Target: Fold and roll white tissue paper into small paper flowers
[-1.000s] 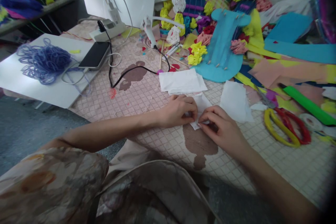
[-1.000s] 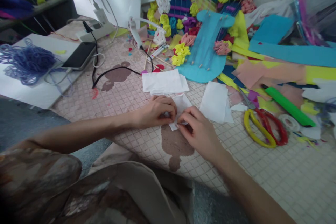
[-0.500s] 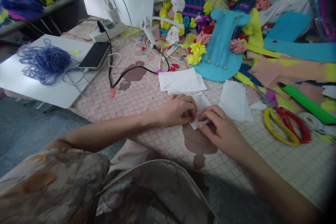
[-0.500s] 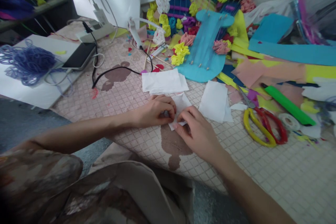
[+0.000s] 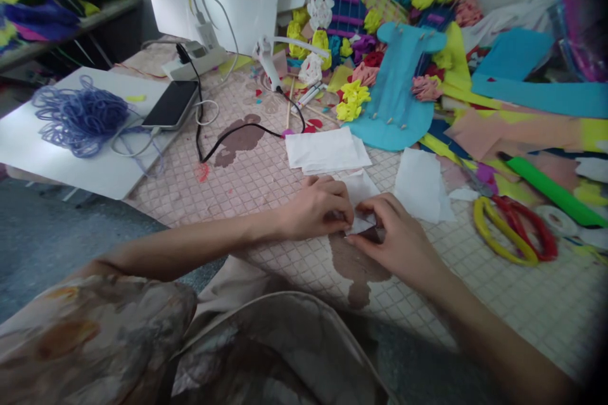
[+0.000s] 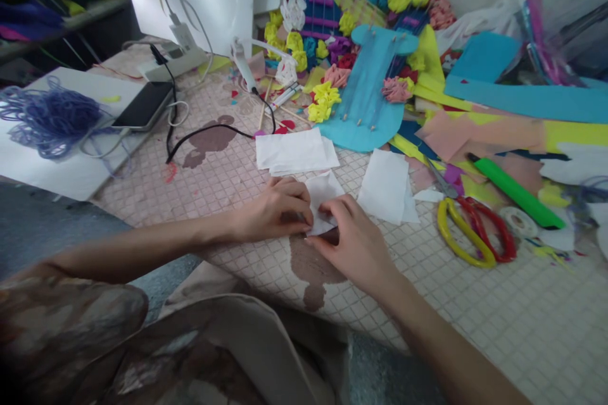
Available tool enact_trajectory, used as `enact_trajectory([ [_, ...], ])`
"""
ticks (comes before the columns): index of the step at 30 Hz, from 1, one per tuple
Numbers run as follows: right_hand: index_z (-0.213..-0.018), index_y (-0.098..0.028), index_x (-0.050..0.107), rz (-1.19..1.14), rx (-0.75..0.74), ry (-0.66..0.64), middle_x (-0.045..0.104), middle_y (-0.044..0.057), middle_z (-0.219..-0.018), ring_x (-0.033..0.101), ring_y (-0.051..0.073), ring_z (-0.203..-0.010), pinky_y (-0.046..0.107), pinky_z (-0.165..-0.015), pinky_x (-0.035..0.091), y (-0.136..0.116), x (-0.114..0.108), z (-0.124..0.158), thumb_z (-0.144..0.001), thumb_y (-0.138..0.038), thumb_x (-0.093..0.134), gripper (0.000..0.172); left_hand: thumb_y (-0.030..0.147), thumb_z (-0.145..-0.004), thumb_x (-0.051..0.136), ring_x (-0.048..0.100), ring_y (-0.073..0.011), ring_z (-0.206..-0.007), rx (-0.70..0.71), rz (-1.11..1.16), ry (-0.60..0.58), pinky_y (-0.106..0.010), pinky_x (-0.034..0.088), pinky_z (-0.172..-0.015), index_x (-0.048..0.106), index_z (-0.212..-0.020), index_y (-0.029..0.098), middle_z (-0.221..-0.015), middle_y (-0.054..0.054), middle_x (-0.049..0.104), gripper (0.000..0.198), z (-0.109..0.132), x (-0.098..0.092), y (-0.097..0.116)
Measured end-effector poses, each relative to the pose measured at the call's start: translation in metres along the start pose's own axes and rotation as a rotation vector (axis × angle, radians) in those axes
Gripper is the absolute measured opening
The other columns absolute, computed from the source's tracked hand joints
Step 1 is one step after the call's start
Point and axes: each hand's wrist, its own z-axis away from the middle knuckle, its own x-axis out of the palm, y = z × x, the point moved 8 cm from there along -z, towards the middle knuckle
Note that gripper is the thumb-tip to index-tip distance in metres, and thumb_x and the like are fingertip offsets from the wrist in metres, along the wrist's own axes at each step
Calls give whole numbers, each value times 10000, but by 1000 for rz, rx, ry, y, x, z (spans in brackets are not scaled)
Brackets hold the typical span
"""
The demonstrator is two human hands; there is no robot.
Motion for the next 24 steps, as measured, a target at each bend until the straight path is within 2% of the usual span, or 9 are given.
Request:
enact_trajectory([
  [7, -842, -221, 571, -232, -40, -120, 514, 52, -981, 555, 178, -808, 288, -608, 491, 7, -7, 3, -819, -197, 577, 34, 267, -822, 619, 498, -174, -978, -15, -7, -44, -330, 280, -840, 653, -859, 208, -964, -10, 611, 77, -2, 6, -1],
  [13, -813, -211, 569, -342, -61, -228, 498, 57, -1013, 550, 157, -791, 269, -601, 494, 5, -6, 6, -833, -146, 523, 82, 323, -825, 608, 493, -188, -947, -73, -46, -26, -341, 274, -835, 636, -827, 196, -938, -19, 607, 130, -3, 8, -1],
  [18, -819, -211, 559, -264, -58, -180, 527, 48, -962, 541, 154, -754, 268, -583, 460, 5, -6, 3, -838, -161, 535, 59, 412, -745, 682, 476, -214, -960, -98, -96, -8, -348, 271, -819, 617, -856, 191, -967, -35, 587, 255, -1, 12, 2],
  [24, -771, -212, 545, -185, -48, -67, 540, 31, -872, 555, 161, -730, 283, -596, 449, -1, -7, -3, -844, -175, 528, 84, 420, -735, 689, 475, -217, -981, -98, -73, -19, -343, 276, -824, 619, -864, 198, -983, -33, 587, 266, 0, 10, 2],
])
